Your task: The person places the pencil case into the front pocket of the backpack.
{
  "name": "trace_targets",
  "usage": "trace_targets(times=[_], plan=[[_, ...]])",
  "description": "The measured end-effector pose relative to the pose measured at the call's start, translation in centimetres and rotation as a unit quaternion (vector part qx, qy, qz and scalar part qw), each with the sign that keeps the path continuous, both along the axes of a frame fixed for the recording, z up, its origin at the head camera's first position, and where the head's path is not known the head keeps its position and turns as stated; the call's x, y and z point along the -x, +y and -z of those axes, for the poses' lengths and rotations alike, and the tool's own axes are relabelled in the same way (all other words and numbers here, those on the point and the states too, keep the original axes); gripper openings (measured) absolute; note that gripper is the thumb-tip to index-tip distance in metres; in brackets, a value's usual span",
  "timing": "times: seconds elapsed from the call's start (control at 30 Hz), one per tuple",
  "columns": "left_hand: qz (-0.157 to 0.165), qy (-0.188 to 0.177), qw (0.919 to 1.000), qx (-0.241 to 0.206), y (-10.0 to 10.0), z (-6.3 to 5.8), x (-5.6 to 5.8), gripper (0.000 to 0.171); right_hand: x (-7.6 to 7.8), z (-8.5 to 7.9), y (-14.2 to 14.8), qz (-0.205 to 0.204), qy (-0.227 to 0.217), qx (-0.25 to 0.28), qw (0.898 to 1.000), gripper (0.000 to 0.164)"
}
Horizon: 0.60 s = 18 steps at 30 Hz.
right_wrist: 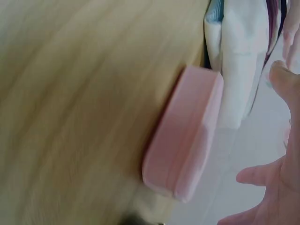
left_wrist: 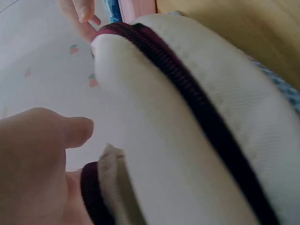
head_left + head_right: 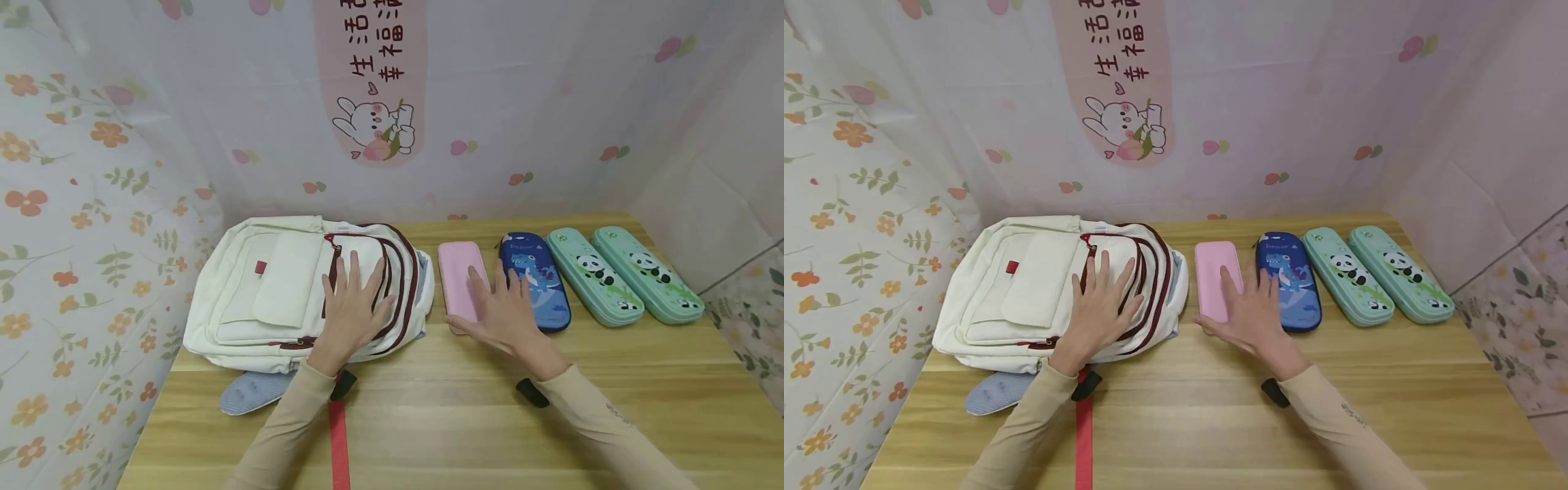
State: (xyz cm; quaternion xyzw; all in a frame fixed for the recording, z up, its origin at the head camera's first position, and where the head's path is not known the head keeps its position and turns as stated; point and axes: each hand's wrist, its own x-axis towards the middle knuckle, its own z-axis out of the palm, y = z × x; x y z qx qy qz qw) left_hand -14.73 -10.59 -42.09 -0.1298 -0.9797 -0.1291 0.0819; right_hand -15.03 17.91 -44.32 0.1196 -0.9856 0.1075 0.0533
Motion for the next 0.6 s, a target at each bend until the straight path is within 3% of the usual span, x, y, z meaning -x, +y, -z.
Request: trace_targets(times=[0.13, 0.23, 0.37, 0.5, 0.6], plan=[[0.0, -0.025, 0.9997, -0.006, -0.3, 0.5, 0.0, 0.063, -0.2, 1.1, -0.9, -0.011, 0.018, 0.017, 1.0, 0.103], [0.004, -0.022, 0.9997, -0.014, -0.5, 0.8, 0.0, 0.062, -0.4, 2.0, -1.5, -0.008, 0.025, 0.034, 0.999, 0.1], [0.024, 0.045, 0.9981, -0.035, -0.9, 1.2, 0.2, 0.05, -0.6, 2.9, -2.0, 0.012, 0.022, 0.06, 0.998, 0.096], [0.043, 0.13, 0.9886, -0.063, -1.1, 1.5, 0.5, 0.035, -0.7, 3.4, -2.5, 0.039, 0.009, 0.073, 0.997, 0.102], [0.046, 0.166, 0.9816, -0.083, -1.2, 1.5, 0.7, 0.027, -0.8, 3.5, -2.7, 0.058, 0.004, 0.071, 0.996, 0.11]])
